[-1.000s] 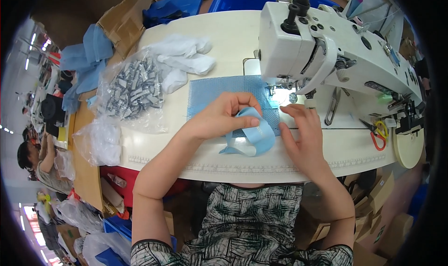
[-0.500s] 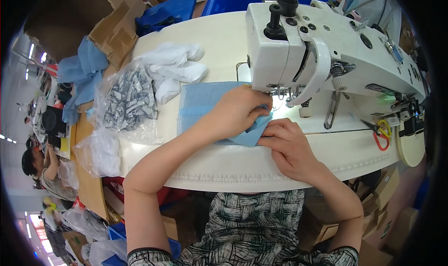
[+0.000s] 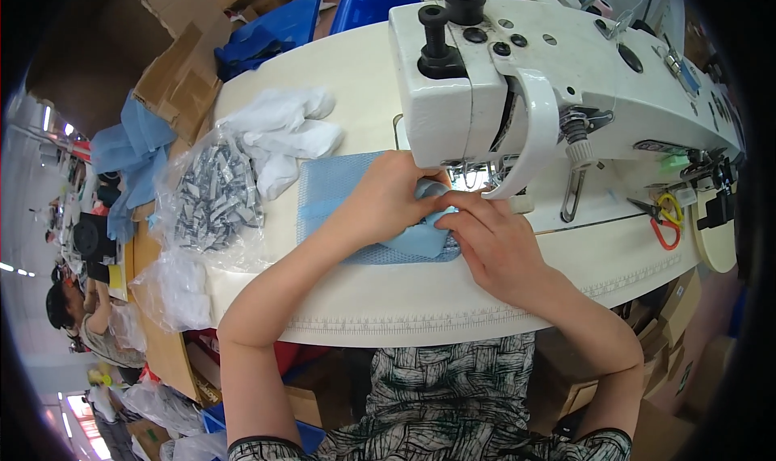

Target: Sewing pieces of light blue mesh fabric together using an industrial sewing machine.

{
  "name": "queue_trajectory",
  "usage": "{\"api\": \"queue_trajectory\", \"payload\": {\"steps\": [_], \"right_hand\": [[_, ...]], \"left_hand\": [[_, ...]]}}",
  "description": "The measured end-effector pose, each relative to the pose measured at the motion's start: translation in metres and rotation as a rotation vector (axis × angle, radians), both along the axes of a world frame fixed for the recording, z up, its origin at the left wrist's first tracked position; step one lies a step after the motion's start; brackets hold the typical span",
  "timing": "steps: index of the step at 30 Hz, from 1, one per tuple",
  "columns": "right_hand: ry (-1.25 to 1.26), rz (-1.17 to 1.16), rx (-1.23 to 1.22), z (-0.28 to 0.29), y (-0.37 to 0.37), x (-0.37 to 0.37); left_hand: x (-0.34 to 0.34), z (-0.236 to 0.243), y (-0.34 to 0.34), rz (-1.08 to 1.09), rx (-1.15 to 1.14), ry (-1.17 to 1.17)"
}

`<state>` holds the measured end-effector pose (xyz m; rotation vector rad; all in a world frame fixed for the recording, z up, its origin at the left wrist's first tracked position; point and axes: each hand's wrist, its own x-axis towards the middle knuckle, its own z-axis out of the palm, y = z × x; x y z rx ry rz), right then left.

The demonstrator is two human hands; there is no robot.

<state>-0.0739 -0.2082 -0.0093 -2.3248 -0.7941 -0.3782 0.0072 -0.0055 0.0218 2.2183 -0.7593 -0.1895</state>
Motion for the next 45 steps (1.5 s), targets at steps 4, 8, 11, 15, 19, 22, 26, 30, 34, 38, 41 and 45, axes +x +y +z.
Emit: {"api": "queue_trajectory", "payload": {"steps": [4, 8, 11, 15, 19, 22, 26, 30, 34, 38, 41, 45], "right_hand": [[0.193, -0.031, 0.028, -0.001, -0.001, -0.004], [0.213, 0.044, 0.043, -0.001, -0.006, -0.003], [0.02, 0.041, -0.001, 0.004, -0.002, -0.002], [0.013, -0.026, -0.054, -0.007, -0.002, -0.006], [0.26, -0.08, -0.01, 0.005, -0.001, -0.002], [0.54, -0.033, 0.038, 0.014, -0.007, 0.003], [0.192, 0.147, 0.095, 0.008, -0.013, 0.012], [-0.085, 0.106, -0.213, 0.011, -0.015, 0.002], [-0.063, -0.067, -0.069, -0.001, -0.016, -0.007], [-0.034, -0.101, 0.036, -0.009, -0.01, -0.008], [-0.044, -0.117, 0.062, -0.007, -0.004, -0.007], [-0.065, -0.114, 0.057, -0.006, -0.001, -0.008]], "left_hand": [[0.006, -0.003, 0.005, -0.038, -0.168, 0.2], [0.009, -0.001, 0.004, 0.007, -0.152, 0.245], [0.007, -0.003, 0.003, 0.102, -0.094, 0.226], [-0.002, -0.004, -0.004, 0.17, -0.091, 0.144], [-0.005, -0.008, -0.004, 0.2, -0.104, 0.043], [-0.004, -0.009, -0.004, 0.183, -0.079, -0.02], [-0.001, -0.004, -0.005, 0.138, -0.066, 0.019], [0.002, -0.007, 0.003, 0.13, -0.044, 0.084], [0.006, -0.005, 0.008, 0.09, -0.221, 0.214], [0.003, 0.005, -0.001, 0.191, -0.094, 0.197], [-0.007, -0.001, -0.008, 0.251, -0.213, 0.008], [-0.007, -0.004, -0.009, 0.309, -0.201, -0.042]]}}
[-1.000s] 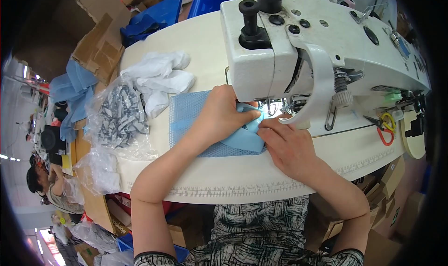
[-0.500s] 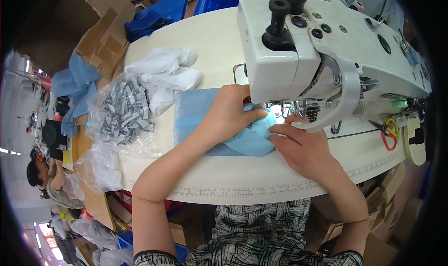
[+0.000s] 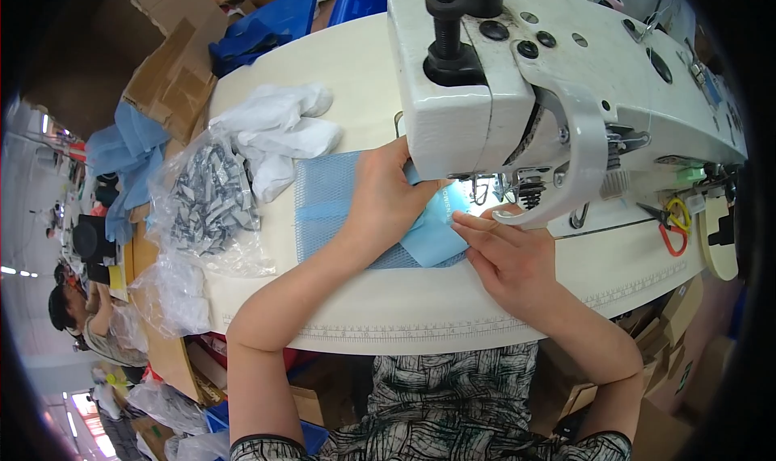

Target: Sewing pieces of light blue mesh fabric together using an industrial sewing machine.

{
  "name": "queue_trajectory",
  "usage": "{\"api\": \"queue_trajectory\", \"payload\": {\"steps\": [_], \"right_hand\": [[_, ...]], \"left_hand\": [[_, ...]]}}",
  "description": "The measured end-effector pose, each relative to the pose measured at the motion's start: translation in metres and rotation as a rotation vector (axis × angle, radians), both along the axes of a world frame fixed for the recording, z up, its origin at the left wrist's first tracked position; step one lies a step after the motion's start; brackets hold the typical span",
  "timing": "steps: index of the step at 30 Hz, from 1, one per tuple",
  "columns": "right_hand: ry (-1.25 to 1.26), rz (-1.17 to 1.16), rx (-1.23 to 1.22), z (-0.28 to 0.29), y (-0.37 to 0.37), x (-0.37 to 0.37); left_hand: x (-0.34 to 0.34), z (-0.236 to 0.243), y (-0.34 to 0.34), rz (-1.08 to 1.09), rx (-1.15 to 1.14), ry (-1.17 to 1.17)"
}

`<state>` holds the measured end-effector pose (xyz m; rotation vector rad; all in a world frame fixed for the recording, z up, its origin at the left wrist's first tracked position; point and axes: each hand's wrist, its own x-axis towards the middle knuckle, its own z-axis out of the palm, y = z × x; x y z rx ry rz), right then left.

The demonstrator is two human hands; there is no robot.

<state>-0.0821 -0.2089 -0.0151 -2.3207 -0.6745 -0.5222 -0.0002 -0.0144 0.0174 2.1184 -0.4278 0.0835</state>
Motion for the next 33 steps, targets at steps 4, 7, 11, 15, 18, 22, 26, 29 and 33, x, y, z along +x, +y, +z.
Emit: {"api": "queue_trajectory", "payload": {"steps": [4, 7, 11, 15, 18, 22, 26, 29, 33], "right_hand": [[-0.033, -0.011, -0.072, -0.001, 0.001, -0.003], [-0.052, -0.015, -0.09, -0.003, 0.0, -0.004], [-0.096, -0.02, -0.164, 0.0, 0.001, -0.005], [-0.137, -0.031, -0.201, -0.003, 0.002, -0.007], [-0.16, 0.003, -0.221, -0.003, 0.001, -0.008], [-0.195, 0.015, -0.296, -0.003, 0.001, -0.01], [-0.194, 0.012, -0.301, -0.005, 0.001, -0.01], [-0.191, 0.019, -0.286, -0.002, 0.001, -0.009], [-0.179, 0.007, -0.259, -0.004, 0.002, -0.009]], "left_hand": [[0.004, -0.01, 0.001, 0.015, 0.049, 0.136], [0.006, -0.01, 0.005, -0.055, 0.071, 0.092], [0.004, -0.006, 0.004, -0.066, 0.103, 0.133], [0.006, -0.013, 0.003, -0.086, 0.053, 0.079], [0.007, -0.013, 0.003, -0.095, 0.113, 0.064], [0.007, -0.013, 0.002, -0.085, 0.107, 0.048], [0.008, -0.017, 0.001, -0.075, 0.15, 0.061], [0.007, -0.015, 0.002, -0.071, 0.164, 0.028], [0.007, -0.014, 0.002, -0.07, 0.169, 0.052]]}}
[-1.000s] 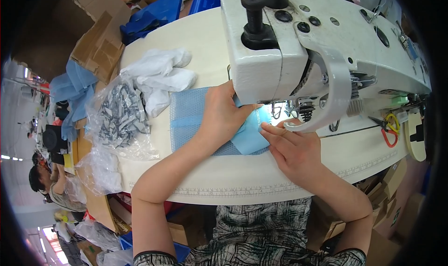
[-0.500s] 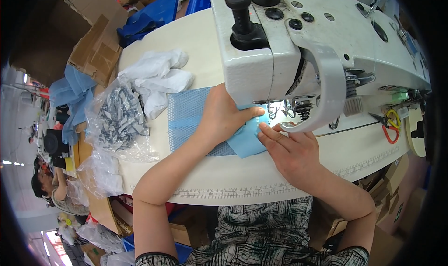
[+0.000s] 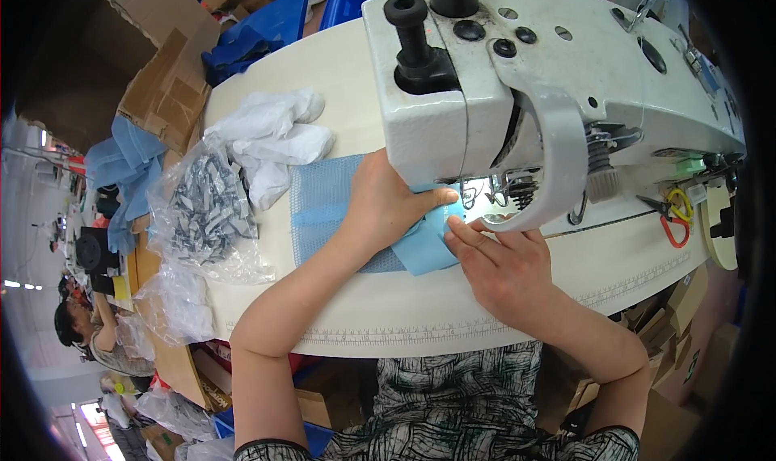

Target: Sewing pieces of light blue mesh fabric together using an industrial sewing machine.

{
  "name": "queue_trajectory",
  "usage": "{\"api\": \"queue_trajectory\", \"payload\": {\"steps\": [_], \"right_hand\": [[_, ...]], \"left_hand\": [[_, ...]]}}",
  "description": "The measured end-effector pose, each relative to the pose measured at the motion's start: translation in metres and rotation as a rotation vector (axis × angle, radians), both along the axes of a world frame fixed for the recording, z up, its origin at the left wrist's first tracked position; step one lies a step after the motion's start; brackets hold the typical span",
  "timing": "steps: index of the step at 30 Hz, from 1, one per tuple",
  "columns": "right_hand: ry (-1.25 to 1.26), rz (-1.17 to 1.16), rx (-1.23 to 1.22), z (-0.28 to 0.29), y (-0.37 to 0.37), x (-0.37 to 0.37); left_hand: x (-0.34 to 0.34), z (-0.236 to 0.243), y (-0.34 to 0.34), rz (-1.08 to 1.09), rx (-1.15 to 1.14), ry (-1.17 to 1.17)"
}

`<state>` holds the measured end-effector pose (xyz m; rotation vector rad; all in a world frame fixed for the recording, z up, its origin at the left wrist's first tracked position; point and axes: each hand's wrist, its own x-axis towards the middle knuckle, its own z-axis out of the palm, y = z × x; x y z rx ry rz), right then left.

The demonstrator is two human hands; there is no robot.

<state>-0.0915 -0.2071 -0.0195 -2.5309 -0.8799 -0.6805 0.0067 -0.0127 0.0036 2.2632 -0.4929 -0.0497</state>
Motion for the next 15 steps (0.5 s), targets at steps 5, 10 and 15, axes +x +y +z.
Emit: {"api": "queue_trajectory", "payload": {"steps": [5, 10, 15], "right_hand": [[0.039, -0.015, -0.016, 0.004, 0.001, 0.002], [0.074, -0.033, -0.019, -0.003, 0.003, 0.013], [0.019, -0.094, -0.008, -0.01, -0.001, 0.019]], "left_hand": [[0.002, -0.006, 0.007, 0.028, 0.009, -0.015], [0.013, -0.01, 0.014, 0.081, -0.039, 0.084], [0.026, -0.011, 0.006, 0.085, -0.072, 0.007]]}}
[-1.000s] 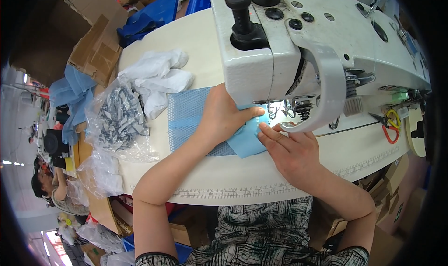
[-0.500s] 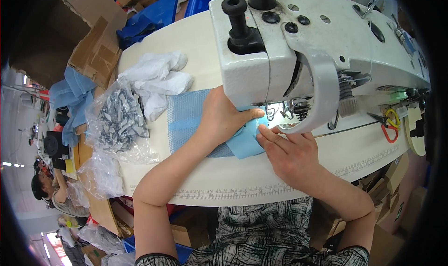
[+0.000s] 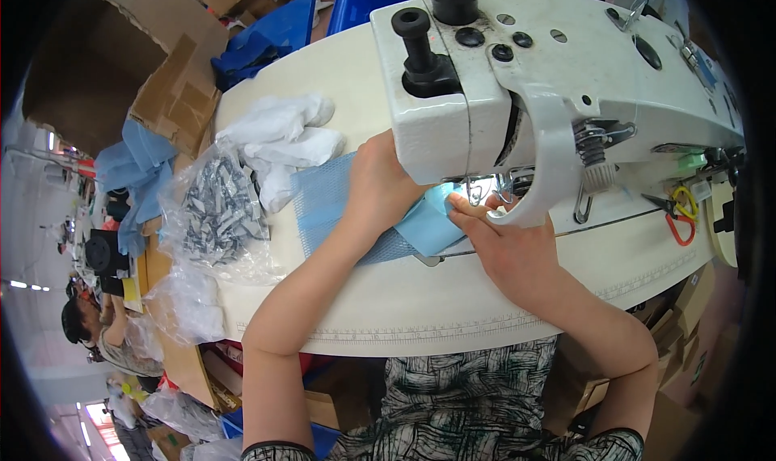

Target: Sewing pieces of light blue mesh fabric together using an industrial sewing machine.

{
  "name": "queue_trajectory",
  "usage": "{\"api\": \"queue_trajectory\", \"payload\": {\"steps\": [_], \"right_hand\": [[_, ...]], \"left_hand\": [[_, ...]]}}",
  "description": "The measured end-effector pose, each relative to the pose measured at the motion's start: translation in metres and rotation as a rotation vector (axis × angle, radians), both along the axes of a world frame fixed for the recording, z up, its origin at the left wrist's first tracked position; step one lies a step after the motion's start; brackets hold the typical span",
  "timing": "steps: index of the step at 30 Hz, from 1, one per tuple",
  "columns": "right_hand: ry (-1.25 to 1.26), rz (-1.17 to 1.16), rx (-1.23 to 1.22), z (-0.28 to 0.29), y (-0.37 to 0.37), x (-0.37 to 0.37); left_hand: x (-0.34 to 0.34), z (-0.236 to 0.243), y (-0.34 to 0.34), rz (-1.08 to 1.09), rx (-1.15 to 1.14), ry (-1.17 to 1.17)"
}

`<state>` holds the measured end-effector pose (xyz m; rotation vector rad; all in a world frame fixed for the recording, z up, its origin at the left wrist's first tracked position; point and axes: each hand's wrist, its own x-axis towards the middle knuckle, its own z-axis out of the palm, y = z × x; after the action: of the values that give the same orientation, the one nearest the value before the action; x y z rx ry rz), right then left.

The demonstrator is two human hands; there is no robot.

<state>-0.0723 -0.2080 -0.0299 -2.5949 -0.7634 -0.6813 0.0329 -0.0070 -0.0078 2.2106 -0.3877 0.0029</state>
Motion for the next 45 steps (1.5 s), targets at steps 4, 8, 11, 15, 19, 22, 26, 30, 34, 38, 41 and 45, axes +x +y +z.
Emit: {"api": "queue_trajectory", "payload": {"steps": [4, 8, 11, 15, 19, 22, 26, 30, 34, 38, 41, 45], "right_hand": [[-0.015, -0.014, -0.041, 0.001, -0.001, -0.001], [0.02, -0.02, -0.006, 0.005, 0.002, -0.003], [0.021, -0.03, 0.028, 0.001, 0.001, 0.0], [-0.019, -0.049, -0.039, 0.007, 0.002, 0.0], [0.005, -0.055, -0.019, 0.007, 0.002, 0.0], [0.003, -0.053, -0.027, 0.006, 0.003, 0.0], [0.022, -0.045, 0.01, 0.005, 0.003, -0.001], [0.105, -0.062, -0.099, 0.007, -0.004, -0.003], [0.105, -0.057, 0.037, 0.005, -0.002, -0.001], [0.207, -0.131, 0.103, 0.002, -0.004, -0.001], [0.346, -0.128, 0.097, 0.011, -0.009, -0.005], [0.375, -0.023, 0.172, 0.022, -0.001, -0.007]], "left_hand": [[-0.003, 0.008, 0.0, -0.041, 0.046, -0.013], [-0.007, 0.012, 0.005, -0.062, -0.064, -0.017], [-0.009, 0.014, -0.004, -0.057, 0.0, -0.054], [-0.01, 0.02, -0.006, -0.014, -0.023, -0.12], [-0.003, 0.012, -0.006, 0.004, 0.064, -0.108], [0.0, 0.009, -0.004, -0.005, 0.057, -0.104], [0.002, 0.005, -0.003, -0.042, 0.02, -0.107], [-0.001, -0.001, -0.003, -0.02, 0.041, -0.098], [-0.017, -0.002, -0.003, 0.004, -0.044, -0.188], [-0.047, 0.011, 0.014, -0.213, 0.079, -0.56], [-0.054, 0.008, 0.025, -0.485, 0.136, -0.438], [-0.068, 0.023, 0.019, -0.432, 0.157, -0.406]]}}
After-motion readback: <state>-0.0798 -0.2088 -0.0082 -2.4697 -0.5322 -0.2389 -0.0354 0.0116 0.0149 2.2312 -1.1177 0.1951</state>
